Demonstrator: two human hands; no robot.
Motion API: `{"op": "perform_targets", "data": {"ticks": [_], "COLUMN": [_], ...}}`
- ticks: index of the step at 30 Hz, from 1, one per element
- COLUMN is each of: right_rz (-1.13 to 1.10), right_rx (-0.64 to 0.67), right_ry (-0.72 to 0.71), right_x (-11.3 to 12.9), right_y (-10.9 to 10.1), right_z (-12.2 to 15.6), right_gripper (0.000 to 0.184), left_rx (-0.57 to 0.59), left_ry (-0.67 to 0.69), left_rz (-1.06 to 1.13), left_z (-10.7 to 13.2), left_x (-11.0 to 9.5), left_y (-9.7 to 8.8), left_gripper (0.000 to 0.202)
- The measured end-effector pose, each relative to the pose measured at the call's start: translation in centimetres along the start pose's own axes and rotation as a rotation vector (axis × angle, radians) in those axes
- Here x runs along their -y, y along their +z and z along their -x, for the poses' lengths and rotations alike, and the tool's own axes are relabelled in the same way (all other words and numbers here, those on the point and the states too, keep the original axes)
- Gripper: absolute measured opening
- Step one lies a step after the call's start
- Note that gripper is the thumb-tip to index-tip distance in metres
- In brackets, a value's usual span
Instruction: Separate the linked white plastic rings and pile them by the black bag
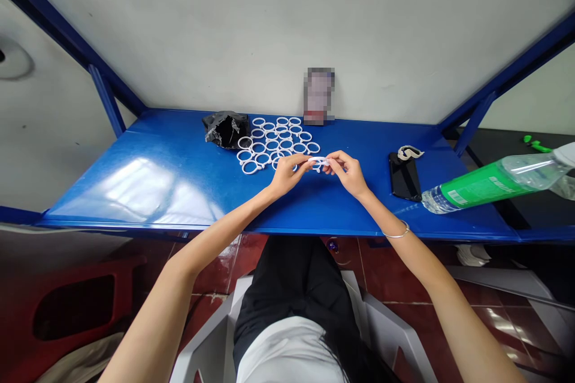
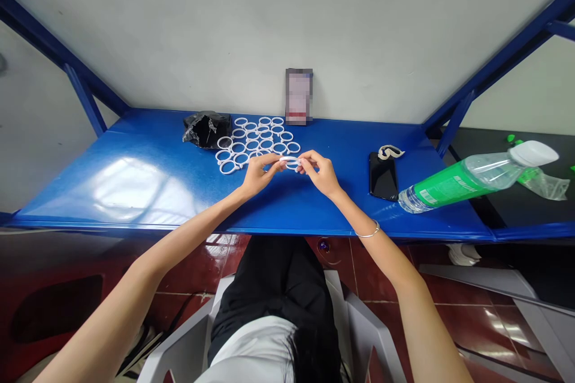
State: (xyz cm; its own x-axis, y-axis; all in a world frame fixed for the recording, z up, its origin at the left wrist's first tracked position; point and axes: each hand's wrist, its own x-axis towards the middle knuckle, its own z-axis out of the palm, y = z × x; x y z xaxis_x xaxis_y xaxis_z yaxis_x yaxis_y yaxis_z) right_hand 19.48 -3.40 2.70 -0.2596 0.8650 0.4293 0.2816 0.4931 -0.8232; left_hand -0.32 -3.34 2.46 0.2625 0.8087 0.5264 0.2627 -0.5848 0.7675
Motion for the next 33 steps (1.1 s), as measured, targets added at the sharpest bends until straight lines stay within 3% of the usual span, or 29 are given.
{"op": "perform_targets", "data": {"ticks": [4, 9, 19, 33], "right_rz": [-0.053, 0.014, 0.229, 0.259], "right_rx": [0.014, 0.012, -0.049, -0.088], "right_ry": [0.042, -0.03, -0.186, -0.259], "right_x": [-0.27, 0.13, 0.33, -0.01], "right_y": [0.1, 0.01, 0.01, -0.12], "right_z": [-0.03, 0.13, 0.36, 0.41], "right_gripper": [0.028, 0.025, 0.023, 0.017], "left_rx": [0.023, 0.034, 0.092, 0.237], "left_ry": [-0.204, -0.313, -0.411, -0.474], "left_rz": [0.206, 0.382, 0.47, 0.515], "left_z": [-0.05, -0.34, -0.49, -0.22], "left_x": [-0.1, -0.12, 0.03, 0.8], "left_y": [0.03, -0.23, -0.21, 0.49], "left_gripper": [0.046, 0.048, 0.052, 0.055]}}
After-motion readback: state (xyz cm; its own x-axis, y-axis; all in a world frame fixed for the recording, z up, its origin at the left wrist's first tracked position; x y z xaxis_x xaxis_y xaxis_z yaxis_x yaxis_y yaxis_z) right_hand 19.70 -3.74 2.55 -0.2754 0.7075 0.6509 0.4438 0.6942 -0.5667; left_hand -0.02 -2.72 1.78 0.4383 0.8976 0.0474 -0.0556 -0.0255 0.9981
